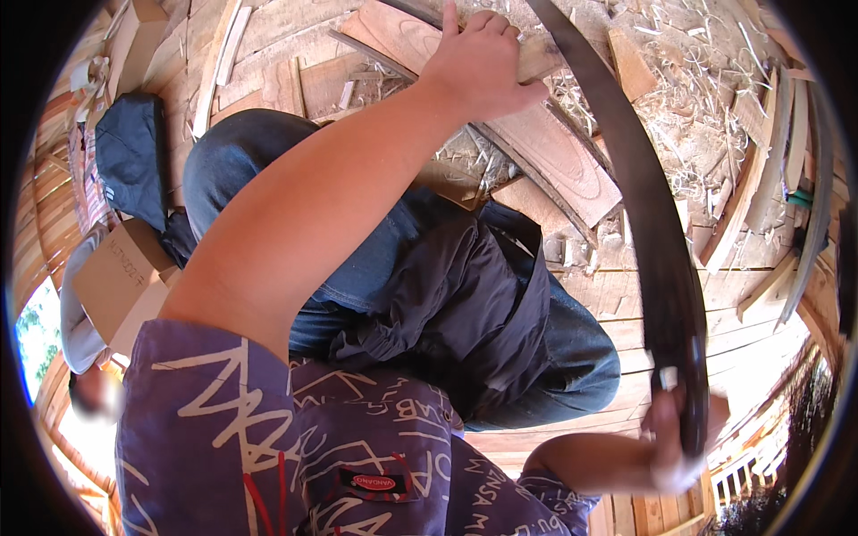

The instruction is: The person saws a piece of wood while sitting on a wooden floor covered in shavings, using a handsaw.

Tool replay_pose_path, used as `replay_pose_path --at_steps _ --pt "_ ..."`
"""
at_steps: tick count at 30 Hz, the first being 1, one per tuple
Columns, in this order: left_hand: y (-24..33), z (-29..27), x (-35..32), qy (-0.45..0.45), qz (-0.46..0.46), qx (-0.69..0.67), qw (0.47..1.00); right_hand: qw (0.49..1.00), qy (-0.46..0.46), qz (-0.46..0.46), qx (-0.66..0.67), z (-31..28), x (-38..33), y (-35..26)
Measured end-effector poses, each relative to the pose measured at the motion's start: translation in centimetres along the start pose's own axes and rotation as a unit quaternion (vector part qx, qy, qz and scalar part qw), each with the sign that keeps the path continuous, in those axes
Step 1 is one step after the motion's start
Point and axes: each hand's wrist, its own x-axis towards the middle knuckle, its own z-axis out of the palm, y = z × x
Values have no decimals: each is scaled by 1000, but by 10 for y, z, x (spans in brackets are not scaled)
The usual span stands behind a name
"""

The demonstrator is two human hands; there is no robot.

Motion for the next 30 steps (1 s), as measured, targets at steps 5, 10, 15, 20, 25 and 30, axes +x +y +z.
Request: replay_pose_path --at_steps 5,10,15,20,25,30 --pt "-5 -6 -3 -24 -37 -17 999 993 -32 94 65 60 70 -5" --pt "-8 1 -4 5 -20 -6 1000 999 -30 -9 -27 -9 1 -20" --pt "2 0 3 -14 -10 -18 1000 990 -39 111 80 49 61 -8" --pt "-8 -1 1 8 -29 -14 999 996 -74 40 18 14 31 -15" --pt "-12 25 -3 84 -44 -14 995 1000 -30 10 -3 -5 -2 -14" --pt "-14 15 -2 22 -48 -8 999 979 3 153 133 65 75 -7"
